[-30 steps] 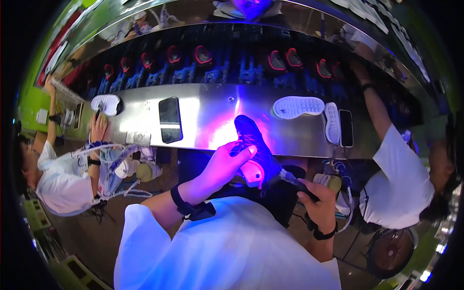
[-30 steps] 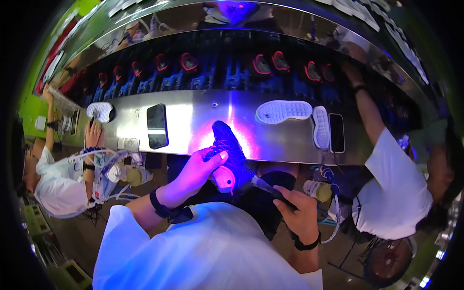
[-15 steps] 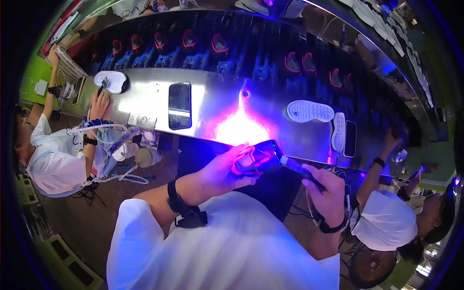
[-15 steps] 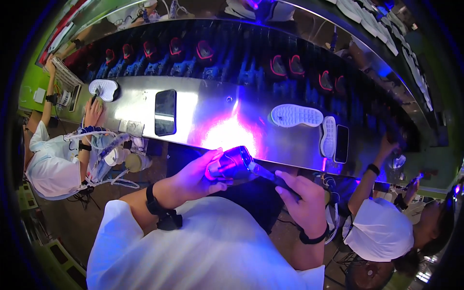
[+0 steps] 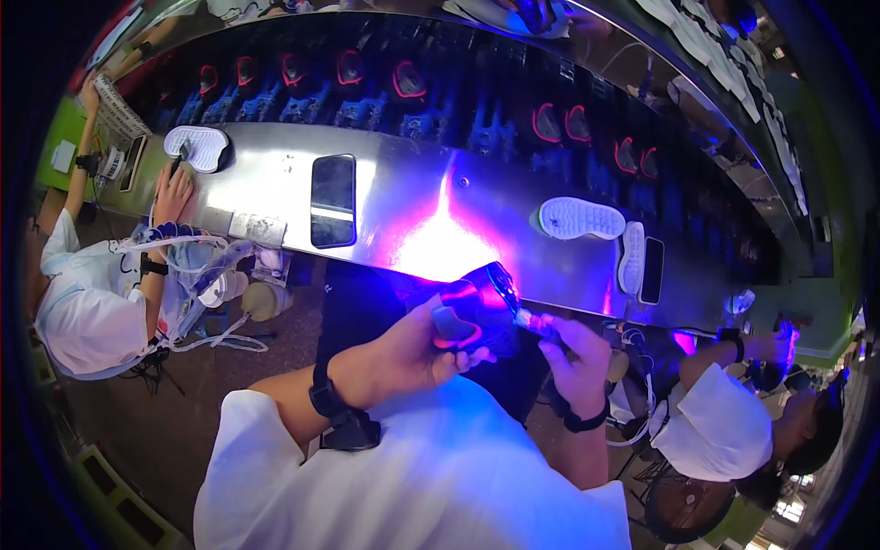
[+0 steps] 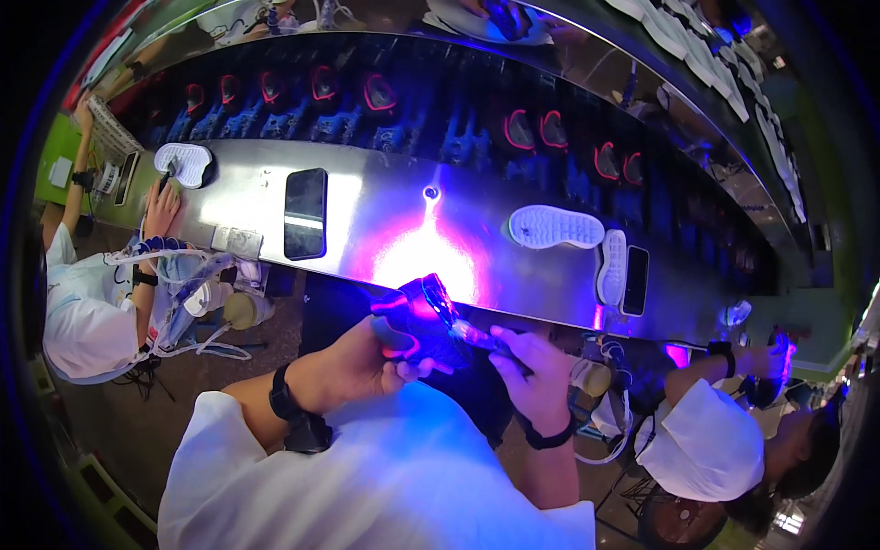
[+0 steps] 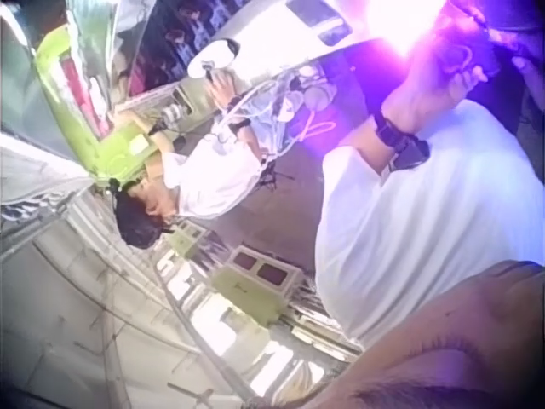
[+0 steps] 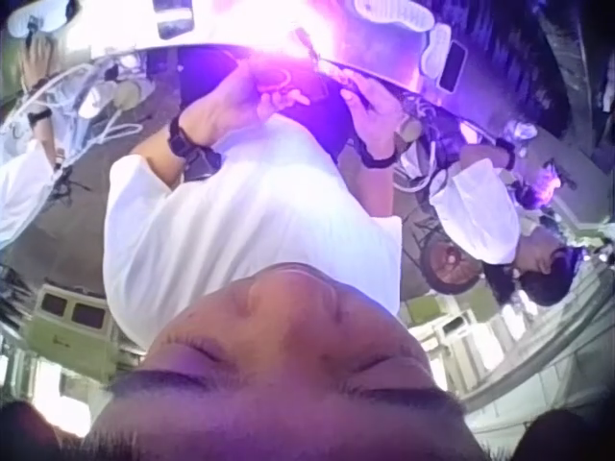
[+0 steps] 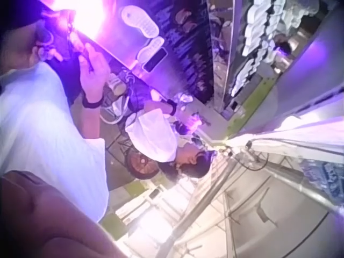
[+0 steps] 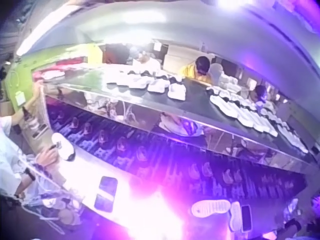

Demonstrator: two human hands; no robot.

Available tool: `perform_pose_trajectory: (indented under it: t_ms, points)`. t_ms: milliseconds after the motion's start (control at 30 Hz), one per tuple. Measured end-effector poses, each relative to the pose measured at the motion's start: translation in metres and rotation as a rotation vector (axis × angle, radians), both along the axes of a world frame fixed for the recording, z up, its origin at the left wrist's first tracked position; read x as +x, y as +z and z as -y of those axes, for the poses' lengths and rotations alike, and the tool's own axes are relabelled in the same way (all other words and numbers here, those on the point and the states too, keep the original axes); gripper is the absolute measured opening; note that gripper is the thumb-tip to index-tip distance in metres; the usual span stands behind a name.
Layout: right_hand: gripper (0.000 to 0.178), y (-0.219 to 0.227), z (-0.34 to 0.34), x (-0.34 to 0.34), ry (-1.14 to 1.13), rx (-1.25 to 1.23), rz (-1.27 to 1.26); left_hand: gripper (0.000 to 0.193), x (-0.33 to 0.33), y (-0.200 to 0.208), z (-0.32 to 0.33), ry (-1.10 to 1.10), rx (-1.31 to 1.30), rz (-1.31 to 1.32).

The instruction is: The worker is applying a liquid substance to a shoe upper using a small brush under a UV light on a production line.

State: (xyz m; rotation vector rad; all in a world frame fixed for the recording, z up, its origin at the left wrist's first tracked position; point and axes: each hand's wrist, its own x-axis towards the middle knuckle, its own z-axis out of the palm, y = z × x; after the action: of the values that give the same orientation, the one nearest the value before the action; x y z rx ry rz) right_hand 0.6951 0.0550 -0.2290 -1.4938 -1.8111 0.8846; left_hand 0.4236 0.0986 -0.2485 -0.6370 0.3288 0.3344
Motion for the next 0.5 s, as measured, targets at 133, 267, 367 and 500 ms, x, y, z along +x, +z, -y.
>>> perform_pose_trajectory:
  t_ms: [133, 267, 367, 500]
  points:
    - [0.045, -0.021, 0.016, 0.012, -0.077, -0.029, -0.096, 0.055, 0.008, -0.005, 0.004, 0.009, 0.349, -0.228]
    - [0.040, -0.017, -0.010, 0.014, -0.199, -0.042, 0.026, 0.063, 0.015, -0.007, -0.024, 0.005, 0.968, -0.469]
    - [0.041, -0.008, -0.026, 0.003, -0.278, -0.128, -0.082, 0.062, 0.017, 0.005, -0.050, -0.077, 1.223, -0.602]
    - [0.036, -0.029, -0.005, 0.005, -0.132, -0.065, -0.221, 0.055, 0.022, -0.005, -0.095, -0.123, 1.483, -0.934]
